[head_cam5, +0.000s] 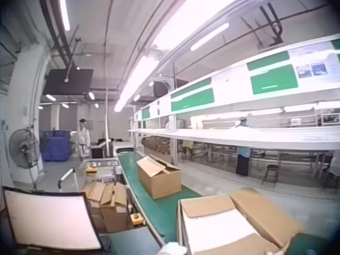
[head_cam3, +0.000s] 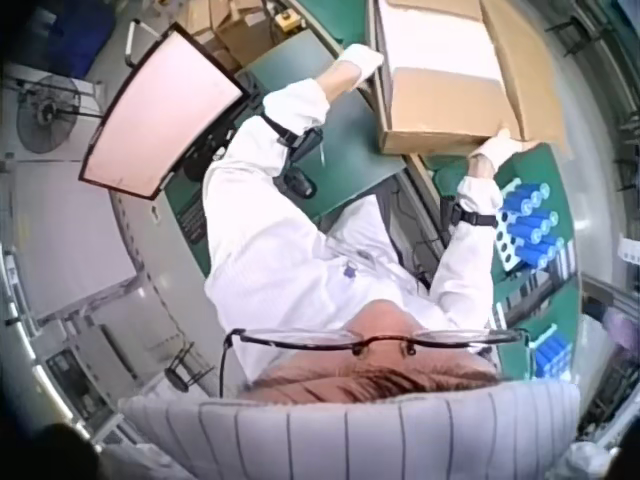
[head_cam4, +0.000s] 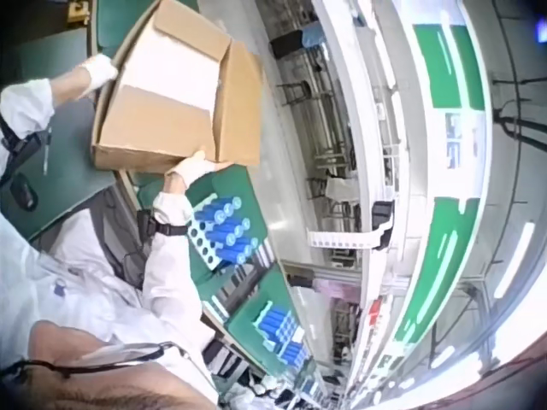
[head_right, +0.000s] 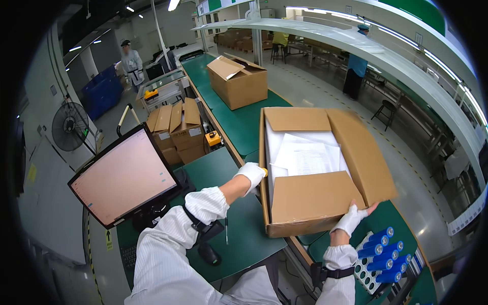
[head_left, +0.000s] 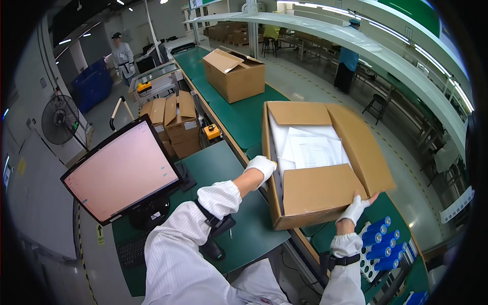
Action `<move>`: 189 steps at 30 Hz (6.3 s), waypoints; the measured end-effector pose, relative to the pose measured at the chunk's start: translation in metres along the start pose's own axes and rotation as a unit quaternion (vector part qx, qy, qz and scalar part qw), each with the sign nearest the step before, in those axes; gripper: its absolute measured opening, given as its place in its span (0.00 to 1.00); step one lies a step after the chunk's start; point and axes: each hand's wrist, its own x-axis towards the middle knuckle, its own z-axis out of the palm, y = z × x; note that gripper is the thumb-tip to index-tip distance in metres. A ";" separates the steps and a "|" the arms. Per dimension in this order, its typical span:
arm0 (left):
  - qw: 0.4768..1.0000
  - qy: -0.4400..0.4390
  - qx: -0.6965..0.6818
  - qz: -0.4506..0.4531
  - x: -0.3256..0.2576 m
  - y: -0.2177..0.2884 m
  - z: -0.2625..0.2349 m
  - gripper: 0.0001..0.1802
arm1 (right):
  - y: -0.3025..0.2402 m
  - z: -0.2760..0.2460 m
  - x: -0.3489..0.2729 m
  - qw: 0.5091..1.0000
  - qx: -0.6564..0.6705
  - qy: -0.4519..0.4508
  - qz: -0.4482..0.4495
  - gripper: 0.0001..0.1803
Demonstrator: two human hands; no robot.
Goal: Scanning and packing large cylindrical battery cells into boxes at a manufacturing station.
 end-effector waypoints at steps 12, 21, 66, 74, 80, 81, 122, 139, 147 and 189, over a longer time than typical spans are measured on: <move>0.971 0.069 -0.193 -0.124 -0.072 -0.049 -0.025 0.15 | 0.004 0.059 0.002 0.978 0.002 -0.206 0.027 0.47; 0.983 0.061 -0.164 -0.057 -0.057 -0.128 -0.036 0.14 | -0.011 0.059 -0.059 0.977 -0.051 -0.187 -0.091 0.47; 0.961 0.186 0.202 -0.029 -0.084 -0.165 -0.075 0.27 | -0.174 0.108 -0.155 0.615 -0.271 -0.513 -0.535 0.15; 0.928 0.265 0.251 0.075 -0.140 -0.075 -0.116 0.16 | -0.147 -0.034 -0.144 0.539 -0.385 -0.647 -0.378 0.12; 0.933 0.187 0.239 0.195 -0.027 -0.058 -0.131 0.16 | -0.093 0.044 -0.115 0.565 -0.318 -0.497 -0.576 0.13; 0.933 0.171 0.251 0.195 -0.008 -0.059 -0.126 0.16 | -0.085 0.052 -0.116 0.564 -0.311 -0.500 -0.579 0.13; 0.893 0.168 0.403 0.114 0.125 -0.091 -0.157 0.40 | -0.075 0.119 -0.036 0.687 -0.576 -0.408 -0.173 0.19; 0.867 0.017 0.459 0.192 0.058 -0.039 -0.165 0.48 | -0.082 0.041 -0.124 0.768 -0.207 -0.377 -0.475 0.18; 0.941 0.083 0.177 0.277 -0.088 0.019 -0.169 0.22 | -0.087 0.060 -0.115 0.932 -0.037 -0.360 0.027 0.34; 0.865 -0.285 -0.056 0.409 -0.196 0.150 0.154 0.13 | -0.141 -0.308 -0.136 0.996 -0.073 0.047 0.024 0.12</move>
